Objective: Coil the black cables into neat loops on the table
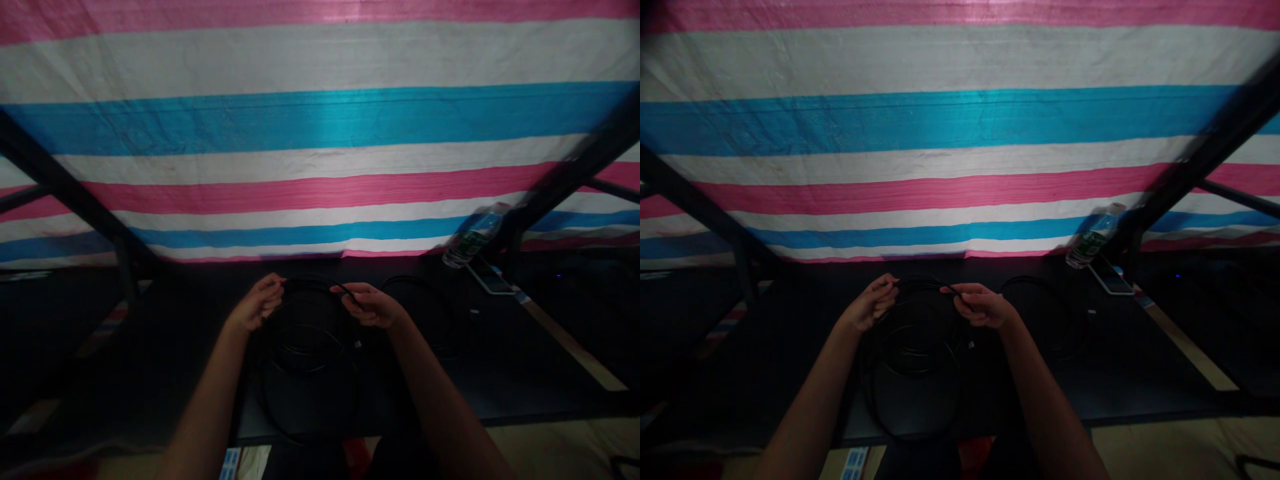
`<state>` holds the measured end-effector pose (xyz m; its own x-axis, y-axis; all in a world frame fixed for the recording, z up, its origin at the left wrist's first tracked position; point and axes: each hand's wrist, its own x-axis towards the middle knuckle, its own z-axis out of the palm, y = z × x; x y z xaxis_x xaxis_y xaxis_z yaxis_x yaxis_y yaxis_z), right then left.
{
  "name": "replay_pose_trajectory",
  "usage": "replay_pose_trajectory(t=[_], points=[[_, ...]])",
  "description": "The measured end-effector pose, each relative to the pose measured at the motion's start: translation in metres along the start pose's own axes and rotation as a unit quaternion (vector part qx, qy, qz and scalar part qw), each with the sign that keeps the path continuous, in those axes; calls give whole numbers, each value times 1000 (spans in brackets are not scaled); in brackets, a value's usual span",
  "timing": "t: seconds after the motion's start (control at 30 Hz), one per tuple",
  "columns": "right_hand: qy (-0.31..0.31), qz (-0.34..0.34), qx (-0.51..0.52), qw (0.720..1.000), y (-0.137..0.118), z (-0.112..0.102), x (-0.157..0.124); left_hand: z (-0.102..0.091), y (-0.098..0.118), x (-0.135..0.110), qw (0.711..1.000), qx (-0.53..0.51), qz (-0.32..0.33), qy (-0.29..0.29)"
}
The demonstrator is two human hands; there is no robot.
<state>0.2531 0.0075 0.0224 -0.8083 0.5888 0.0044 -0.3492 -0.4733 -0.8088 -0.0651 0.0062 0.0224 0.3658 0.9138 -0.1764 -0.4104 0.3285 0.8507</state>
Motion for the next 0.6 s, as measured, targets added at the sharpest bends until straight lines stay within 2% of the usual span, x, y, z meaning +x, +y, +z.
replay_pose_trajectory(t=[0.17, 0.4, 0.5, 0.6], points=[[-65, -27, 25, 997, 3, -2, 1, 6, -3, 3, 999, -19, -33, -20], [-89, -43, 56, 994, 8, -3, 2, 6, -9, 7, 996, -1, -77, -43], [-71, -49, 58, 995, 8, 0, 3, 2, -9, 7, 995, 2, -85, -46], [-7, -92, 60, 994, 6, 2, 4, -1, -7, 7, 995, 14, -87, -39]])
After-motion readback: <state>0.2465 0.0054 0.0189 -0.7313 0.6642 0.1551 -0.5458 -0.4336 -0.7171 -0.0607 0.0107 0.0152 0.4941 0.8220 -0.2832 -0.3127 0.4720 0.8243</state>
